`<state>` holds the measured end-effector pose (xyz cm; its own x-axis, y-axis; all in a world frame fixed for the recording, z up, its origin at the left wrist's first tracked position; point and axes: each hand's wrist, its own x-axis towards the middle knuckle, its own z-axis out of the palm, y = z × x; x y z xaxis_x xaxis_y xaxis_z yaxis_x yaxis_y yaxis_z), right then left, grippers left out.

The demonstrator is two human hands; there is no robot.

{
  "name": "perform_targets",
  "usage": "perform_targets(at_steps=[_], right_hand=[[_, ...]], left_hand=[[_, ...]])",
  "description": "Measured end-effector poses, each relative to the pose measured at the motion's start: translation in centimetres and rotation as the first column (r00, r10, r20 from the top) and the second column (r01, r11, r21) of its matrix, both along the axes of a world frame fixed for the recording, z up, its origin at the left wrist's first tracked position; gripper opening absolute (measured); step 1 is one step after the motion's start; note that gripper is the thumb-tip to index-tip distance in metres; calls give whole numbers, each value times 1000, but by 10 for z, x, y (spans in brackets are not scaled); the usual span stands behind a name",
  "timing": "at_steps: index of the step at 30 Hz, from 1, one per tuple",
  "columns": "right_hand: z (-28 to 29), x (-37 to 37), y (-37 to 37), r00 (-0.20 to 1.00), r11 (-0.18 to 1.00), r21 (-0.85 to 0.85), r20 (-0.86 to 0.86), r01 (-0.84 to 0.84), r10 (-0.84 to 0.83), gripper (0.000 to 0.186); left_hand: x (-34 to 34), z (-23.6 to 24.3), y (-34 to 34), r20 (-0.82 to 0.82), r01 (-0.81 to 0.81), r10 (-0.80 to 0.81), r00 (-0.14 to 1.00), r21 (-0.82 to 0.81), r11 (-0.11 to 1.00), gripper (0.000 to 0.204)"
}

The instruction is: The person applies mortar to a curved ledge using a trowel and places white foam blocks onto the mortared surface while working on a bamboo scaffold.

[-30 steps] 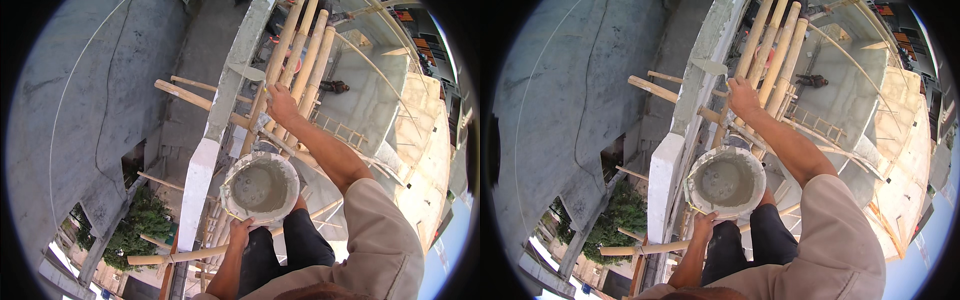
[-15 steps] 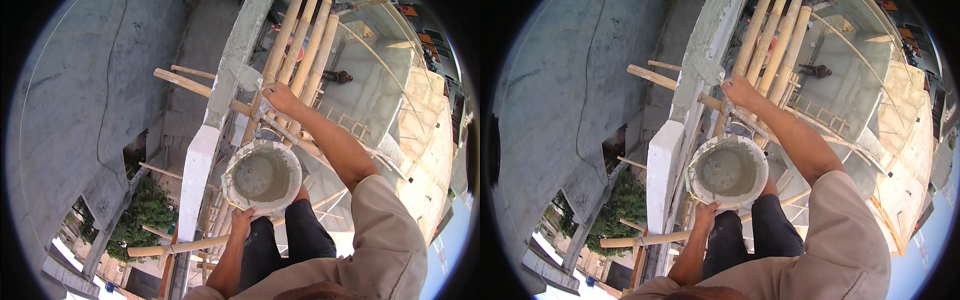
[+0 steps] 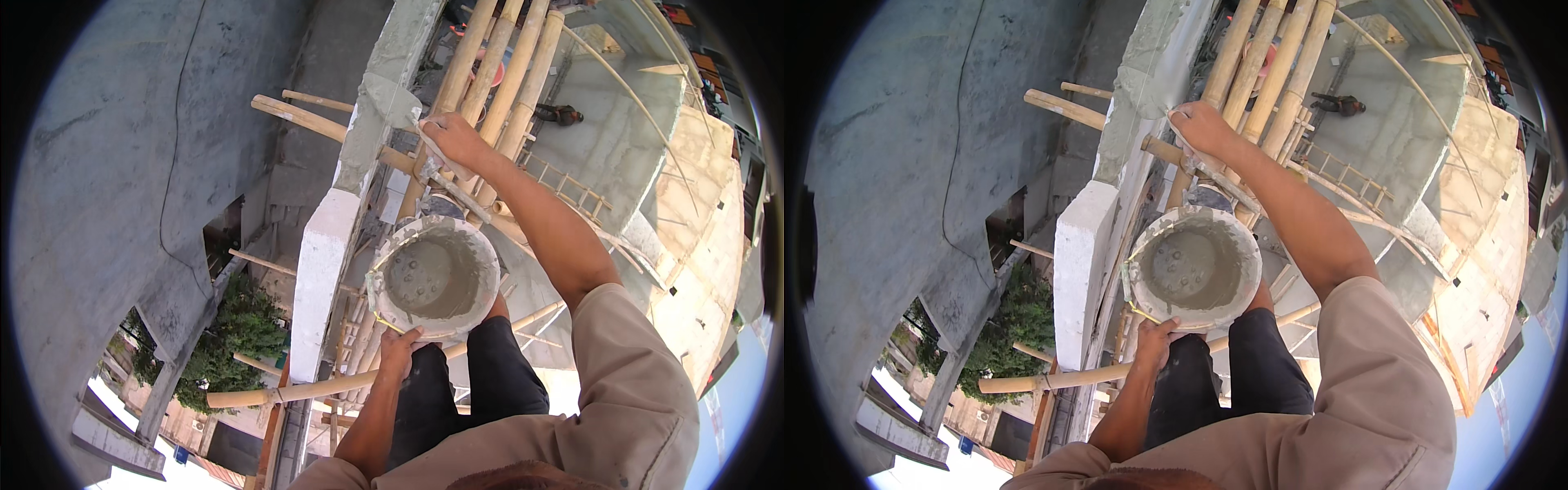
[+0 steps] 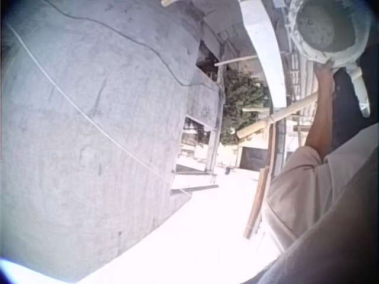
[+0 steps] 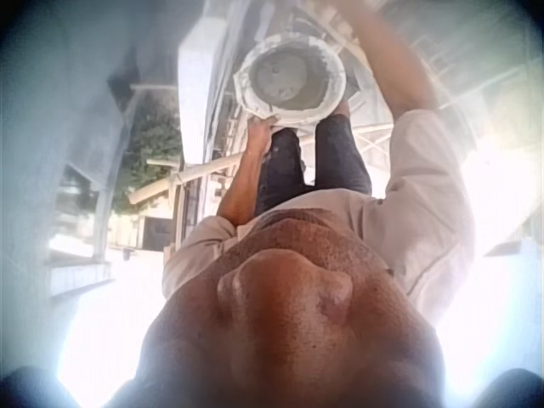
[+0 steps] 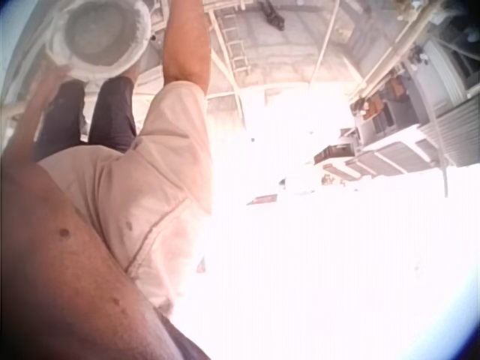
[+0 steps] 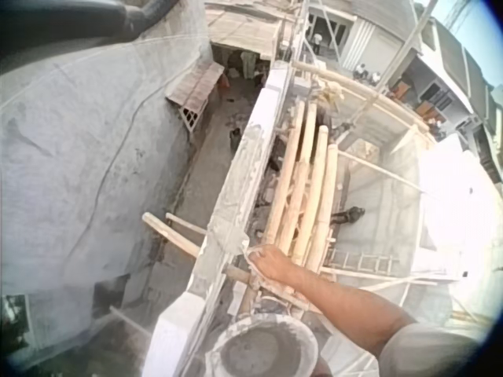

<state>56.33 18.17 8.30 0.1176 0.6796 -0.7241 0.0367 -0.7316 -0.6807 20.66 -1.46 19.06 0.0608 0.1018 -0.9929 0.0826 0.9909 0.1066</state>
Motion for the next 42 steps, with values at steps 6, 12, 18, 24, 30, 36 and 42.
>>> perform_targets(at_steps=[6,12,18,24,30,36,42], right_hand=[[-10,-6,-12,906,968,31,362,-250,222,36],[-18,1,-13,871,963,137,469,-233,144,35],[-53,81,54,708,955,279,694,-100,-129,36],[-87,123,114,582,596,-10,-198,803,-788,32],[-152,88,112,567,617,-85,-312,782,-762,32],[-195,2,21,767,716,282,-168,639,-619,49],[-109,-71,-51,695,781,3,-459,624,-554,46]], left_hand=[[0,-5,0,43,-34,33,999,5,999,51],[-6,-3,-3,28,-42,42,999,-11,999,51],[-10,-9,-6,37,-26,25,999,29,999,52],[-23,-18,-16,-7,20,-20,1000,50,999,56],[-24,-17,-3,-27,20,-18,999,51,999,49],[-18,-13,1,-53,20,-18,998,33,999,44],[-7,-11,13,-61,54,-49,997,76,996,41]])
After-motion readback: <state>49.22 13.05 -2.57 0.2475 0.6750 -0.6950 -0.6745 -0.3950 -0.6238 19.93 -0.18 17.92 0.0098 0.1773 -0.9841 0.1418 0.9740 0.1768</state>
